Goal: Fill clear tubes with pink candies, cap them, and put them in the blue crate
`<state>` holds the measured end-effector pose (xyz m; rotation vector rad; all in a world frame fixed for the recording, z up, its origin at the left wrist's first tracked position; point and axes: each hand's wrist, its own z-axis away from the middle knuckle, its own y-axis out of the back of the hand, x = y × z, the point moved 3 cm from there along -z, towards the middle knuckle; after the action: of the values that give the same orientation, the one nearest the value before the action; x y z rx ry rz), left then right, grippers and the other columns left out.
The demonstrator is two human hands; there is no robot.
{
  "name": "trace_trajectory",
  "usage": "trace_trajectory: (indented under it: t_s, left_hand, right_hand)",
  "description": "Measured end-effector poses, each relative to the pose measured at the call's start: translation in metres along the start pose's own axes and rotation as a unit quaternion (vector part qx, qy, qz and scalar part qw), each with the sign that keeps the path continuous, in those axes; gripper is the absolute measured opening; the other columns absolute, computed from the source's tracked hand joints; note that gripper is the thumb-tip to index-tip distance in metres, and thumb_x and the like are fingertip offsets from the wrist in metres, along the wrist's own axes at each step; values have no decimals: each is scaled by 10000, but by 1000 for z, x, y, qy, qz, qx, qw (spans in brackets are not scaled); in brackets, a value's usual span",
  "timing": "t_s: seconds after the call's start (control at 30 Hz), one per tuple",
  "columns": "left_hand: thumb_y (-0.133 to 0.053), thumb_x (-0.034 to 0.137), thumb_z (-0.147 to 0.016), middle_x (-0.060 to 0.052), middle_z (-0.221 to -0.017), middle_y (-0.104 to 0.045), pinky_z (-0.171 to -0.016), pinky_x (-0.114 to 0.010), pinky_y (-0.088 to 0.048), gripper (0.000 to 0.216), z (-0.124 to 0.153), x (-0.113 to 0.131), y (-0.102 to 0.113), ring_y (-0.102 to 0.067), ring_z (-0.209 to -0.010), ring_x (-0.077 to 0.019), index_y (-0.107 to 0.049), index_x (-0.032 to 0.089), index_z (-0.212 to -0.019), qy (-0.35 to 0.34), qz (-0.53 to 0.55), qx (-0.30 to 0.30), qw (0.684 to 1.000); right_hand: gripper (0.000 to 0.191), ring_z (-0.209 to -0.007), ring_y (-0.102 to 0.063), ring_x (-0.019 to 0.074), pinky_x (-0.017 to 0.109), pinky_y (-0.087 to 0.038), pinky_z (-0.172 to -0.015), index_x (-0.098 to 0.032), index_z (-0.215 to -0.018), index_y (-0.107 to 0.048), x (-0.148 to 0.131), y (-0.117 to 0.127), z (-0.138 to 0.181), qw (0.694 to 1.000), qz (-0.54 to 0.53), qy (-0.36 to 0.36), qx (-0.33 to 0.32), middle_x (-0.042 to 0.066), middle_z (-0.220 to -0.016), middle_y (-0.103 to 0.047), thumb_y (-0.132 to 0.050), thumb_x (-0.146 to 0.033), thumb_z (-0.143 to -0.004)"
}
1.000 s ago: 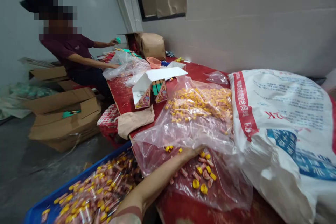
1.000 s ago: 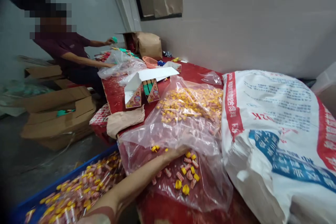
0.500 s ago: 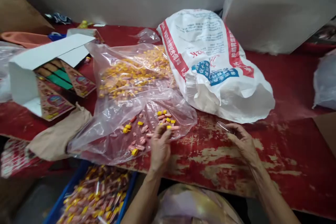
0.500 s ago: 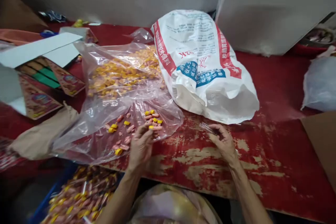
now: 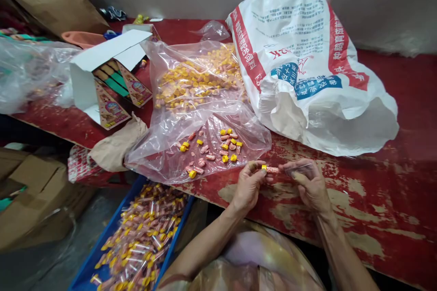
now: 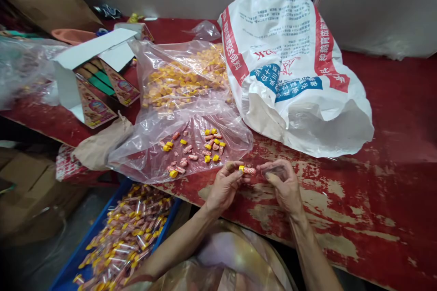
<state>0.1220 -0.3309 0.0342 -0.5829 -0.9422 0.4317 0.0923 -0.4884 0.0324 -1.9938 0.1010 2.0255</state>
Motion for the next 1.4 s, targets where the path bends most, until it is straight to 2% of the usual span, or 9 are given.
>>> trace_trajectory:
  t_s: [0.17, 0.23, 0.43, 0.67, 0.9, 1.13, 1.2, 1.33, 1.4]
  left_hand:
    - [-826, 240, -560, -1, -833, -599, -611, -207, -493, 350, 0, -10, -1, -583, -734, -104, -663, 154, -858, 10, 20, 19, 1000]
    - [-827, 231, -544, 4, -815, -592, -606, -206, -486, 343, -1, -12, 1, -558, -704, -92, -665, 150, -835, 2, 20, 25, 999]
    - [-797, 186, -555, 11, -802, -589, -642, -205, -461, 332, -6, -11, 11, -547, -723, -90, -650, 165, -852, -43, -13, 55, 997]
    - [-803, 230, -582, 12, -788, -621, -625, -229, -473, 323, -4, -17, 10, -570, -639, -92, -631, 157, -846, -43, -15, 29, 999]
    - [-731, 311, -693, -10, -758, -653, -681, -212, -447, 274, 4, -28, 10, -558, -640, -85, -679, 129, -893, -42, -84, 24, 995]
    - [-606, 286, -779, -44, -876, -673, -751, -260, -475, 259, 6, -29, 1, -591, -732, -130, -662, 142, -986, -27, -179, -11, 983]
    - [-520, 232, -822, -50, -874, -670, -798, -291, -479, 222, 3, -30, -5, -594, -782, -148, -677, 150, -956, -48, -278, -73, 957]
    - [-467, 106, -793, -99, -1037, -620, -915, -334, -450, 239, 1, -31, -13, -562, -986, -197, -691, 144, -866, -172, -518, -155, 823]
    - [-480, 91, -781, -107, -1026, -606, -872, -312, -470, 212, 2, -30, -13, -567, -961, -195, -682, 135, -829, -197, -570, -164, 781]
  right_hand:
    - [259, -821, -594, 160, 294, -504, -703, -238, -859, -528, 10, -5, 1, 997, -63, -22, 49, 50, -1047, -611, -704, -334, -695]
    - [258, -844, -580, 152, 280, -500, -720, -235, -855, -568, 11, -4, 3, 996, -59, -15, 66, 43, -1058, -586, -727, -327, -674]
    - [289, -893, -594, 180, 308, -503, -785, -232, -932, -630, -4, 3, 7, 990, 140, 0, 33, 39, -1002, -605, -746, -339, -689]
    - [245, -911, -611, 178, 301, -519, -800, -224, -920, -606, -2, -3, 7, 990, 142, 21, -9, 46, -1027, -616, -717, -342, -735]
    - [208, -841, -602, 141, 249, -485, -755, -210, -1032, -623, 5, -12, 13, 939, 318, 111, -76, 30, -931, -625, -593, -315, -855]
    - [187, -783, -613, 141, 240, -502, -677, -190, -1004, -598, 7, -3, 21, 923, 349, 158, -15, 38, -898, -629, -579, -323, -874]
    - [180, -766, -605, 140, 243, -492, -675, -196, -1002, -586, 3, 5, 21, 904, 394, 157, -58, 39, -888, -618, -545, -336, -896]
    - [201, -605, -522, 135, 259, -402, -547, -205, -830, -548, 7, 24, 11, 802, 552, 144, -177, 35, -761, -541, -416, -324, -925]
    - [205, -538, -470, 123, 256, -338, -492, -212, -785, -526, 15, 31, 4, 760, 604, 145, -193, 34, -732, -511, -383, -289, -910]
